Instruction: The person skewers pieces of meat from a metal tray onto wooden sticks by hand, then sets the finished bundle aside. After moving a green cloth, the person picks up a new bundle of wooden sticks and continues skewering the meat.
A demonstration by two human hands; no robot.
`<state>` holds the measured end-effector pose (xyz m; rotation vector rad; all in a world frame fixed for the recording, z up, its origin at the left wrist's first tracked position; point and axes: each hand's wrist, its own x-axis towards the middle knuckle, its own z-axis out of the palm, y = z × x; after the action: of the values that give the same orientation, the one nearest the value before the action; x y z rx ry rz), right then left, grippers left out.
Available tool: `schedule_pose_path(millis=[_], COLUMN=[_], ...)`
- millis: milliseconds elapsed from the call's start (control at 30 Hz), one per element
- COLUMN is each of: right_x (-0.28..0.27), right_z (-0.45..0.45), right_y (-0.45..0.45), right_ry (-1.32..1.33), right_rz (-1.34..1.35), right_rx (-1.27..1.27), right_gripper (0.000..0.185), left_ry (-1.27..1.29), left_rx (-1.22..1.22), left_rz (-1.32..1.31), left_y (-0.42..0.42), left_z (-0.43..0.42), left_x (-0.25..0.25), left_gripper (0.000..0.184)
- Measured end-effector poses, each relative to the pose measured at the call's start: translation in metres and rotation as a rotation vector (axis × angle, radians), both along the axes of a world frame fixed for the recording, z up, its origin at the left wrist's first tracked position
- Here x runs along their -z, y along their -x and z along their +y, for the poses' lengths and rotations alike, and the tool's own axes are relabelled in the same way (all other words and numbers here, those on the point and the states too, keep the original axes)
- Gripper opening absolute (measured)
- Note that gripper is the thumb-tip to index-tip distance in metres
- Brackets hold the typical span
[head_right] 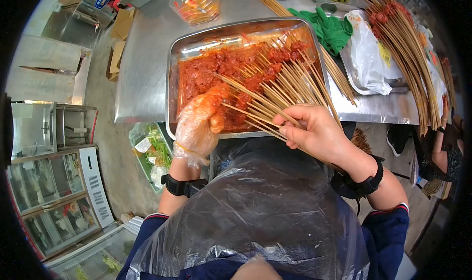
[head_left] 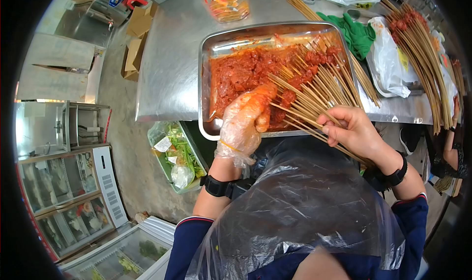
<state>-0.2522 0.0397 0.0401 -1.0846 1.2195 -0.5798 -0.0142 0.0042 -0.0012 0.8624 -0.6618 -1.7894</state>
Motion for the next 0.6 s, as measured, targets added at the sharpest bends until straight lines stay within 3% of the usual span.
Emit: schedule_pose_path(millis=[433, 500, 600], right_x=[0.003, 0.003, 0.004], right_z=[0.001, 0.001, 0.001], right_y=[0.0, -0.001, 0.0], right_ry=[-0.017, -0.031, -0.024], right_rz=[-0.001, 0.011, -0.016], right_rx=[0.033, 0.05, 0.068], right_gripper=[0.014, 0.014, 0.014], left_ry=[-0.044, 0.041, -0.024], left_rx=[0.102, -0.107, -0.065], left_rz=[-0.023, 0.09, 0.041], left_y=[0.009, 0.007, 0.011], left_z=[0.007, 0.002, 0.005], left_x=[0.005, 0.005, 0.004], left_gripper=[0.03, 0.028, 0.022])
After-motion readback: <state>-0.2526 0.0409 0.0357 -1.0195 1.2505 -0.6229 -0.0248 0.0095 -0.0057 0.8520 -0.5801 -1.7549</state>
